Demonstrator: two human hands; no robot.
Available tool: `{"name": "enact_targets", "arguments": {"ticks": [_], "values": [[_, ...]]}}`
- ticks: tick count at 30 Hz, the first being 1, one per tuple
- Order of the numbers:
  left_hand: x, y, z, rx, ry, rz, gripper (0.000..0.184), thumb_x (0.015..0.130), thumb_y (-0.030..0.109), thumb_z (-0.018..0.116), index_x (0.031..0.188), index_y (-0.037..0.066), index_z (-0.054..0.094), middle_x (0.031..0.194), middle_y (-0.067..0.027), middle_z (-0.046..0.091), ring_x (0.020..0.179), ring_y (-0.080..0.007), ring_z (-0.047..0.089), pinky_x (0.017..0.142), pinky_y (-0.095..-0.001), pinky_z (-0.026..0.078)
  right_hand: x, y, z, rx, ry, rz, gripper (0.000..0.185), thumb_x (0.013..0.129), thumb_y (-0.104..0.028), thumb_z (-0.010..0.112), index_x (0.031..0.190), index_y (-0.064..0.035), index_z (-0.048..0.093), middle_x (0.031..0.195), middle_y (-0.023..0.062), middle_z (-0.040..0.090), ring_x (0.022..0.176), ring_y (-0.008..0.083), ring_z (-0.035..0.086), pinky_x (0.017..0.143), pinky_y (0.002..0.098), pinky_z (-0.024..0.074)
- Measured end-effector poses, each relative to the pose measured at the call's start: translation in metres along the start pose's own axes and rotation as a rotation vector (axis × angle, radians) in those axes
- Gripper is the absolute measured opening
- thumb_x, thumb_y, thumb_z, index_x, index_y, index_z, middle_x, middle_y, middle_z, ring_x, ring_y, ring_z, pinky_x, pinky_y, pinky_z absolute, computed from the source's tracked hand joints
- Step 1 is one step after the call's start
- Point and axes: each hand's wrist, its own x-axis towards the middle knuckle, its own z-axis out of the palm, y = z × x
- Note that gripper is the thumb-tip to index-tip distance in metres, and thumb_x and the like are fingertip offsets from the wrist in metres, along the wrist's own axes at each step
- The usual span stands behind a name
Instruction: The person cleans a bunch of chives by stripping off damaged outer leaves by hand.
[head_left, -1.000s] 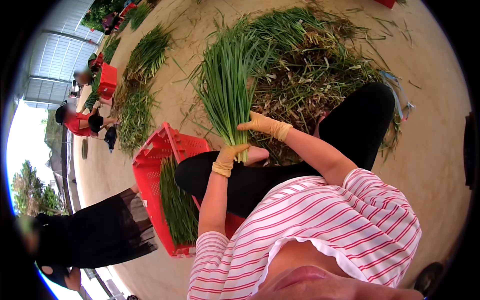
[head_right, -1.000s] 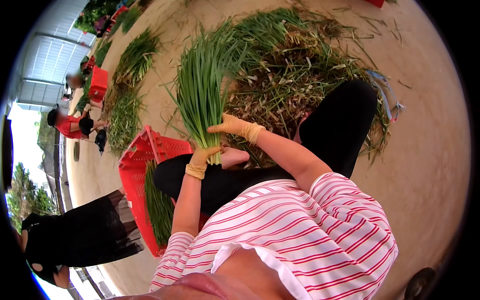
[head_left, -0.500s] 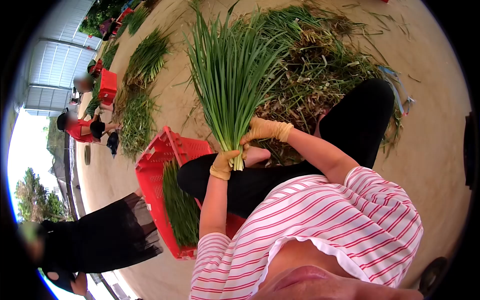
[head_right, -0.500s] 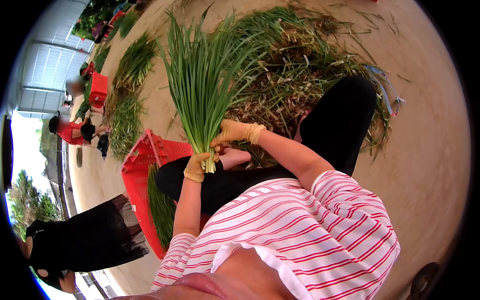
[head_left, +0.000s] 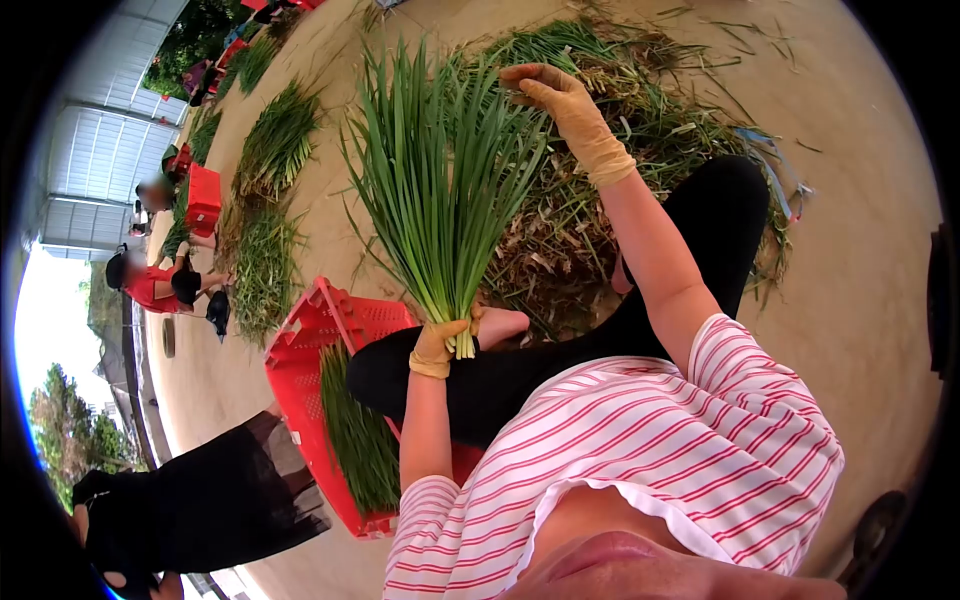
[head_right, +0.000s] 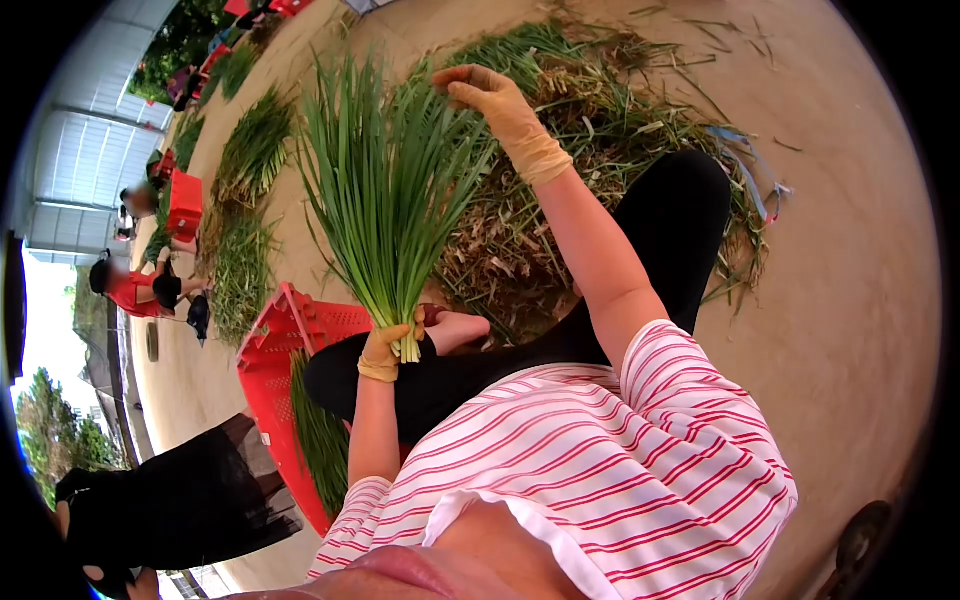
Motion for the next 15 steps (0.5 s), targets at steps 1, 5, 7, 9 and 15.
{"name": "enact_targets", "arguments": {"ticks": [1, 5, 7, 9, 15], "values": [[0.000, 0.000, 0.000, 0.011, -0.011, 0.003, 0.045, 0.067, 0.007, 0.068, 0.108, -0.002, 0.052, 0.088, -0.0105, 0.058, 0.067, -0.0183, 0.057, 0.060, -0.0253, 0.049, 0.013, -0.002, 0.000, -0.195, 0.038, -0.164, 0.026, 0.085, -0.027, 0.061, 0.102, -0.0072, 0.063, 0.096, 0.0028, 0.065, 0.090, 0.0132, 0.059, 0.080, 0.0289, 0.0466], [-0.002, -0.001, 0.000, 0.030, -0.025, -0.005, 0.045, 0.067, 0.006, 0.069, 0.108, -0.002, 0.052, 0.089, -0.0109, 0.058, 0.067, -0.0191, 0.058, 0.059, -0.0261, 0.049, 0.058, -0.012, -0.003, -0.885, -0.120, -0.226, 0.030, 0.084, -0.030, 0.061, 0.105, -0.0094, 0.063, 0.104, 0.0070, 0.062, 0.103, 0.0216, 0.055, 0.094, 0.0363, 0.0402], [-0.002, -0.004, -0.005, 0.041, -0.030, -0.018, 0.046, 0.067, 0.007, 0.070, 0.108, -0.002, 0.052, 0.089, -0.0107, 0.058, 0.067, -0.0190, 0.059, 0.060, -0.0260, 0.049, 0.072, -0.008, 0.000, -1.210, -0.189, -0.259, 0.031, 0.084, -0.031, 0.059, 0.106, -0.0104, 0.063, 0.106, 0.0079, 0.061, 0.107, 0.0230, 0.052, 0.096, 0.0385, 0.0380], [-0.001, -0.004, -0.007, 0.055, -0.038, -0.030, 0.046, 0.067, 0.007, 0.070, 0.108, -0.002, 0.052, 0.088, -0.0106, 0.058, 0.067, -0.0188, 0.059, 0.060, -0.0260, 0.049, 0.075, 0.002, 0.002, -1.536, -0.255, -0.292, 0.032, 0.084, -0.033, 0.057, 0.106, -0.0113, 0.064, 0.108, 0.0088, 0.060, 0.110, 0.0244, 0.049, 0.098, 0.0407, 0.0357], [-0.001, -0.002, -0.004, 0.046, -0.081, -0.070, 0.048, 0.066, 0.010, 0.073, 0.108, 0.000, 0.053, 0.088, -0.0095, 0.058, 0.067, -0.0176, 0.058, 0.060, -0.0254, 0.049, 0.061, 0.016, 0.024, -1.574, -0.824, -0.321, 0.031, 0.079, -0.034, 0.056, 0.101, -0.0158, 0.068, 0.098, 0.0076, 0.063, 0.105, 0.0262, 0.050, 0.097, 0.0438, 0.0319]]}}
